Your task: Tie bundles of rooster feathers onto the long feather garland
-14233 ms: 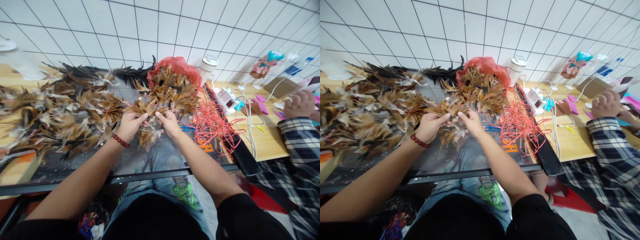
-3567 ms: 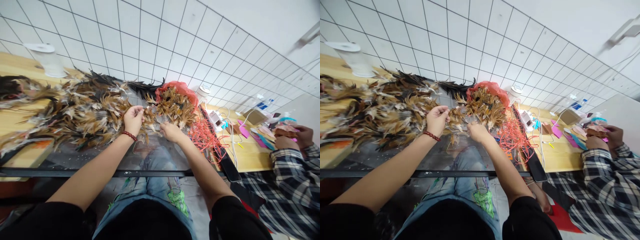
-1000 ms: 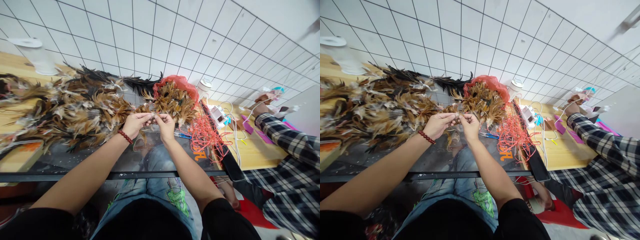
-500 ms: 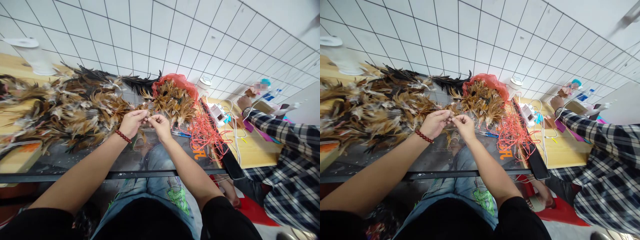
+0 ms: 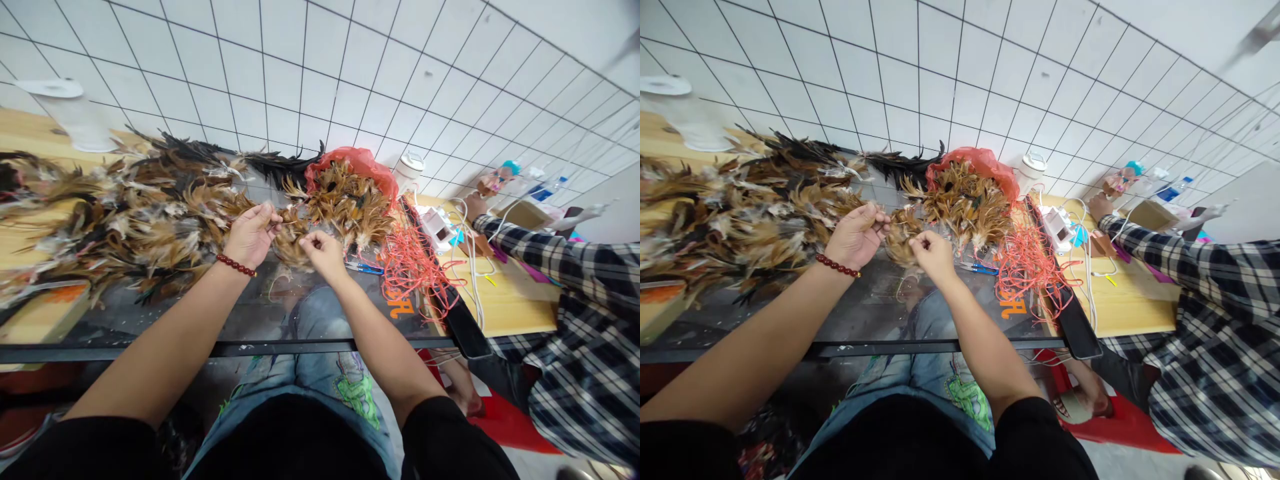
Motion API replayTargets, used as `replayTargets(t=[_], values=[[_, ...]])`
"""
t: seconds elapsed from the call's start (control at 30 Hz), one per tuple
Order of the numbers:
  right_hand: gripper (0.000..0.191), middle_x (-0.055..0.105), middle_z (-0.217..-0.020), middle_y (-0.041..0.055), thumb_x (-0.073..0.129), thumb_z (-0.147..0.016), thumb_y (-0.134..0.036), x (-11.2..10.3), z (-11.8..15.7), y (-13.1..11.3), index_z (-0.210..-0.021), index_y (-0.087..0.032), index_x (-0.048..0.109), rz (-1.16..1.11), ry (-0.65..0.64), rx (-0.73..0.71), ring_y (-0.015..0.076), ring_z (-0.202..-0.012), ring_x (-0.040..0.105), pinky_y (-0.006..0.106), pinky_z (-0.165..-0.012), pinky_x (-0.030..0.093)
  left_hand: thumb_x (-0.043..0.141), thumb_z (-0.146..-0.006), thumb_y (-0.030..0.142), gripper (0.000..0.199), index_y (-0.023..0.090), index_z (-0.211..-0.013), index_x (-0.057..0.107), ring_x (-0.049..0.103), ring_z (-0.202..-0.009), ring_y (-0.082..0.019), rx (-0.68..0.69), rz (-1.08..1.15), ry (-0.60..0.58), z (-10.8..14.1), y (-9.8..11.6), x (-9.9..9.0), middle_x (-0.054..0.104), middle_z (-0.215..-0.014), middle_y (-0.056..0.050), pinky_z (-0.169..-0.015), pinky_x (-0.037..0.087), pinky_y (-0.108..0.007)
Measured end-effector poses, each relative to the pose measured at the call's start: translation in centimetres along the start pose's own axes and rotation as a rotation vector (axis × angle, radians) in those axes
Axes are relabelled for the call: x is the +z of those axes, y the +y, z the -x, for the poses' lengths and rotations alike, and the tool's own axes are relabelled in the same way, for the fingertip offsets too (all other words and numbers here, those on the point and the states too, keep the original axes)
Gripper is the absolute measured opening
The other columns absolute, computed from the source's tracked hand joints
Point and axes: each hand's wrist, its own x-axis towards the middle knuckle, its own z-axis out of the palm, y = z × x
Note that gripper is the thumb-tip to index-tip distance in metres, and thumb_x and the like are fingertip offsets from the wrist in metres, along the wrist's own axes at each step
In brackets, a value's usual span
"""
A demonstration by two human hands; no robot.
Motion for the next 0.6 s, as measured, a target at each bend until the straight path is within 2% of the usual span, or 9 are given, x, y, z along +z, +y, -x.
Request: replayTargets(t=[0.07, 0.13, 0.23, 0.3, 0.37, 0.5, 0.53, 0.6], values=[[0.016, 0.054, -0.063, -0.0052, 0.06, -0.081, -0.034, -0.9, -0.4, 0.6, -0.072, -0.021, 0.06, 0.008, -0.012, 0.07, 0.0118, -0.061, 0.047, 0.024, -0.064, 0.038, 0.086, -0.065, 0.029, 0.028, 0.017, -0.07, 0.062, 0.059, -0.064, -0.009, -0.002, 0.004, -0.004, 0.0, -0.1, 0.0, 0.059, -0.061, 0.003, -0.063, 0.046, -0.021], [0.007, 0.058, -0.07, -0.0033, 0.064, -0.077, -0.027, -1.8, -0.6, 0.7, -0.077, -0.021, 0.062, 0.142, 0.004, 0.066, 0.014, -0.068, 0.051, 0.026, -0.07, 0.041, 0.087, -0.063, 0.028, 0.028, 0.016, -0.071, 0.063, 0.059, -0.065, -0.009, 0.0, -0.002, 0.0, 0.0, -0.1, 0.0, 0.06, -0.062, 0.003, -0.063, 0.046, -0.02], [0.018, 0.064, -0.094, 0.0033, 0.061, -0.076, -0.018, -3.2, -0.6, 0.0, -0.093, -0.022, 0.065, 0.316, 0.15, -0.073, 0.0187, -0.088, 0.057, 0.031, -0.083, 0.043, 0.087, -0.063, 0.027, 0.027, 0.016, -0.072, 0.063, 0.06, -0.067, -0.01, 0.003, -0.033, 0.018, 0.1, -0.2, 0.2, 0.06, -0.063, 0.002, -0.063, 0.046, -0.021], [0.02, 0.064, -0.1, 0.0051, 0.057, -0.079, -0.017, -4.1, -0.5, -0.7, -0.096, -0.022, 0.065, 0.336, 0.191, -0.149, 0.0191, -0.091, 0.058, 0.032, -0.084, 0.043, 0.086, -0.064, 0.027, 0.026, 0.016, -0.07, 0.063, 0.06, -0.067, -0.01, 0.009, -0.051, 0.03, 0.1, -0.2, 0.2, 0.06, -0.063, 0.002, -0.064, 0.046, -0.021], [0.014, 0.064, -0.091, 0.0036, 0.06, -0.078, -0.019, -4.8, -0.4, -1.1, -0.09, -0.022, 0.067, 0.357, 0.086, -0.157, 0.0182, -0.084, 0.058, 0.031, -0.08, 0.044, 0.086, -0.064, 0.026, 0.025, 0.016, -0.069, 0.063, 0.06, -0.067, -0.01, 0.012, -0.057, 0.031, 0.1, -0.1, 0.3, 0.062, -0.066, 0.0, -0.065, 0.047, -0.021], [0.015, 0.057, -0.071, -0.0013, 0.078, -0.063, -0.024, -5.1, -0.3, -0.9, -0.072, -0.022, 0.067, 0.439, -0.259, -0.104, 0.0156, -0.071, 0.052, 0.029, -0.07, 0.039, 0.087, -0.062, 0.026, 0.026, 0.016, -0.071, 0.065, 0.06, -0.068, -0.01, -0.008, -0.039, 0.024, 0.1, -0.2, 0.2, 0.065, -0.069, -0.001, -0.065, 0.047, -0.021], [0.015, 0.055, -0.066, -0.0025, 0.079, -0.063, -0.022, -4.8, -0.3, -0.8, -0.067, -0.021, 0.064, 0.421, -0.299, -0.095, 0.0143, -0.068, 0.05, 0.028, -0.068, 0.037, 0.087, -0.061, 0.026, 0.026, 0.016, -0.071, 0.065, 0.06, -0.067, -0.01, -0.014, -0.039, 0.021, 0.1, -0.2, 0.1, 0.065, -0.069, -0.001, -0.064, 0.047, -0.021], [0.016, 0.051, -0.06, -0.0043, 0.074, -0.067, -0.02, -4.2, -0.5, -0.7, -0.061, -0.02, 0.06, 0.277, -0.275, -0.07, 0.012, -0.064, 0.046, 0.026, -0.066, 0.036, 0.087, -0.06, 0.028, 0.027, 0.016, -0.07, 0.064, 0.059, -0.065, -0.01, -0.022, -0.055, 0.01, 0.2, -0.3, 0.1, 0.065, -0.068, -0.001, -0.062, 0.047, -0.022]])
